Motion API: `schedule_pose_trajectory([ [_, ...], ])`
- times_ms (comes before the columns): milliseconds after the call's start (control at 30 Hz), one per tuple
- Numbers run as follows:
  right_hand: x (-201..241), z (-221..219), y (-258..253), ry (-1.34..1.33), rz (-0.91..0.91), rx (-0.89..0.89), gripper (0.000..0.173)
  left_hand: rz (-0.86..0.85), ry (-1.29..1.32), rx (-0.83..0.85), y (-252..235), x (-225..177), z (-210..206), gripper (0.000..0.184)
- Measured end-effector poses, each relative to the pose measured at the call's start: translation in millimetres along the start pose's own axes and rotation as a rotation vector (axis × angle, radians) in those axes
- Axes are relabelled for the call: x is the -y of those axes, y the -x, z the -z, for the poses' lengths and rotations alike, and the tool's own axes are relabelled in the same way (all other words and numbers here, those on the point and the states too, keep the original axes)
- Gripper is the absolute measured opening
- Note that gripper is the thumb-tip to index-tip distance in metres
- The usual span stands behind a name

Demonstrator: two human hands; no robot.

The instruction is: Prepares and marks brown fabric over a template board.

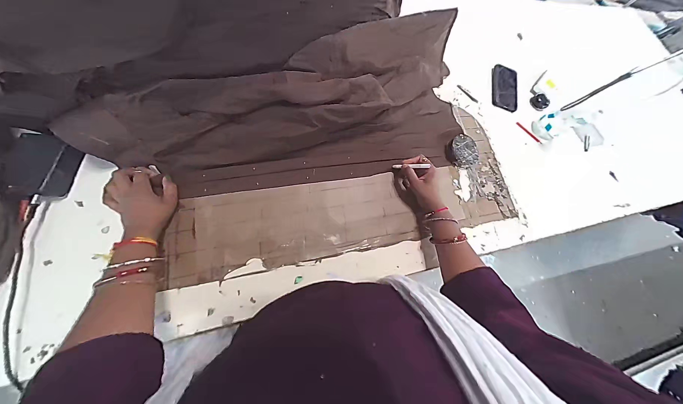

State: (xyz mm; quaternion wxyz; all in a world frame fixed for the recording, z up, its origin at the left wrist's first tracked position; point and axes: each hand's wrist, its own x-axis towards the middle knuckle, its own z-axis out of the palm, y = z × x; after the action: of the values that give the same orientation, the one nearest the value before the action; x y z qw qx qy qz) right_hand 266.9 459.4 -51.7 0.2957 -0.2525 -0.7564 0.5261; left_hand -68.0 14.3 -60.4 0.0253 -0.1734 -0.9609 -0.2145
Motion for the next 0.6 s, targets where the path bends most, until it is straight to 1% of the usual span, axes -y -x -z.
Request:
schedule_pose_trajectory([
  [67,-10.2,-1.4,-7.3,0.025,0.066,-0.001,0.004,0.01,-0.003,0.008,-1.9,2.3,-1.5,0.056],
  [100,-13.4,-1.4,-8.6,0.092,0.102,0.0,0.006,0.015,-0.004,0.013,-1.5,1.5,-1.4,0.056],
  [167,-10.3,-2.7,-8.7,0.331,0.148,0.009,0.016,0.017,-0.004,0.015,-0.1,-0.6,-0.4,0.055],
  [200,-1.3,-4.0,-8.8,0.453,0.138,0.028,0.02,0.018,-0.004,0.014,0.1,-1.0,0.2,0.054],
  [233,8.3,-5.7,-10.6,0.542,0.115,0.049,0.024,0.019,-0.004,0.013,0.1,-1.4,0.6,0.054],
  [267,13.4,-7.3,-13.9,0.577,0.106,0.049,0.027,0.019,-0.006,0.008,0.2,-1.8,0.8,0.054],
  [300,12.1,-8.1,-17.7,0.565,0.11,0.016,0.029,0.016,-0.014,0.004,0.4,-0.9,0.3,0.055],
  [367,-3.9,-11.7,-31.3,0.39,0.152,-0.101,0.027,-0.006,-0.017,-0.014,-2.1,1.8,-1.7,0.057],
  [400,-7.5,-13.9,-37.4,0.286,0.161,-0.126,0.024,-0.008,-0.009,-0.017,-2.2,1.6,-2.2,0.056],
  [433,-8.7,-15.5,-39.3,0.247,0.154,-0.12,0.022,-0.007,-0.007,-0.017,-0.7,2.0,-3.2,0.056],
  [500,-4.5,-19.2,-39.4,0.364,0.111,-0.071,0.023,-0.002,-0.014,-0.008,0.2,2.0,-2.8,0.055],
  [600,6.7,-26.7,-42.6,0.595,0.079,-0.049,0.03,0.001,-0.025,-0.003,0.2,1.4,-2.7,0.055],
])
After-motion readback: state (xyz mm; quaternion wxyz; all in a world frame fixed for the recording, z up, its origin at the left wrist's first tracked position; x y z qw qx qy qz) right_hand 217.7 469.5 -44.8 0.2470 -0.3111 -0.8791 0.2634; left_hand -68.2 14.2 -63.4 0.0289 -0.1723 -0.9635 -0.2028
